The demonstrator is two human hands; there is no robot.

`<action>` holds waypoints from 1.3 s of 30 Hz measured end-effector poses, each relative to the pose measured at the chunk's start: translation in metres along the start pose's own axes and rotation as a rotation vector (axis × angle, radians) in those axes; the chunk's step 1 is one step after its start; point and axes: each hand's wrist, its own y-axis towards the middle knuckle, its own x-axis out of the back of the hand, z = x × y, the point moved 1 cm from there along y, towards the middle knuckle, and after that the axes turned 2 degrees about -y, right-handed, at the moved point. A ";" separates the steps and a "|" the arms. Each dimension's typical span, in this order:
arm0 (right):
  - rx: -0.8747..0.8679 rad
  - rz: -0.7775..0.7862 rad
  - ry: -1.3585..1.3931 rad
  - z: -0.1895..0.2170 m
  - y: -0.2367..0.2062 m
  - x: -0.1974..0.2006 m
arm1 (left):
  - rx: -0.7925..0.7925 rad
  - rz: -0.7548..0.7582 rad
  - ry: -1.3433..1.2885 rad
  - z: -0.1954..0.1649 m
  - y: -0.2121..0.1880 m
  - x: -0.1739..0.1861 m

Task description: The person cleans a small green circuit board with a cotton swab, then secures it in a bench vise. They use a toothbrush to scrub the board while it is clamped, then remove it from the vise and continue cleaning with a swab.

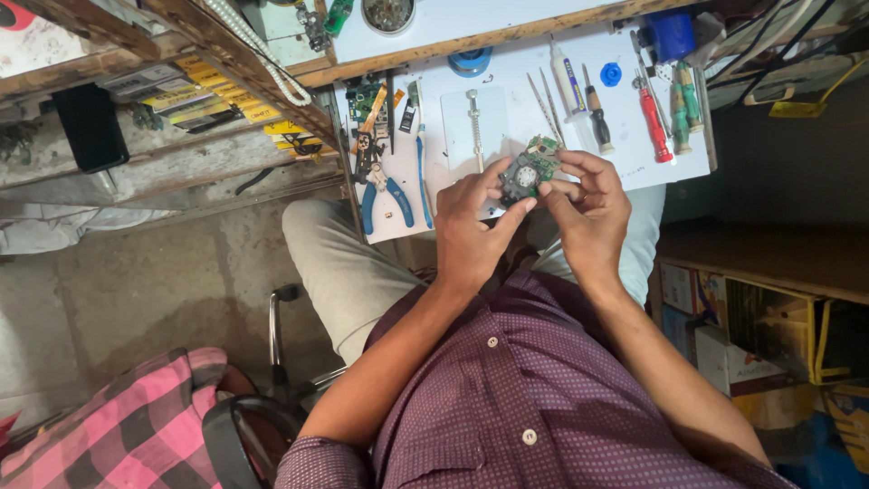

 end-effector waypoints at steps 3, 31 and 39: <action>-0.007 -0.001 0.006 -0.004 0.001 0.001 | 0.021 0.010 -0.028 -0.004 0.000 0.001; -0.028 0.140 0.092 -0.012 -0.001 0.000 | 0.031 0.135 -0.145 -0.011 0.012 0.008; -0.148 0.245 -0.118 0.001 0.004 0.016 | -0.285 0.154 0.125 -0.017 0.022 0.025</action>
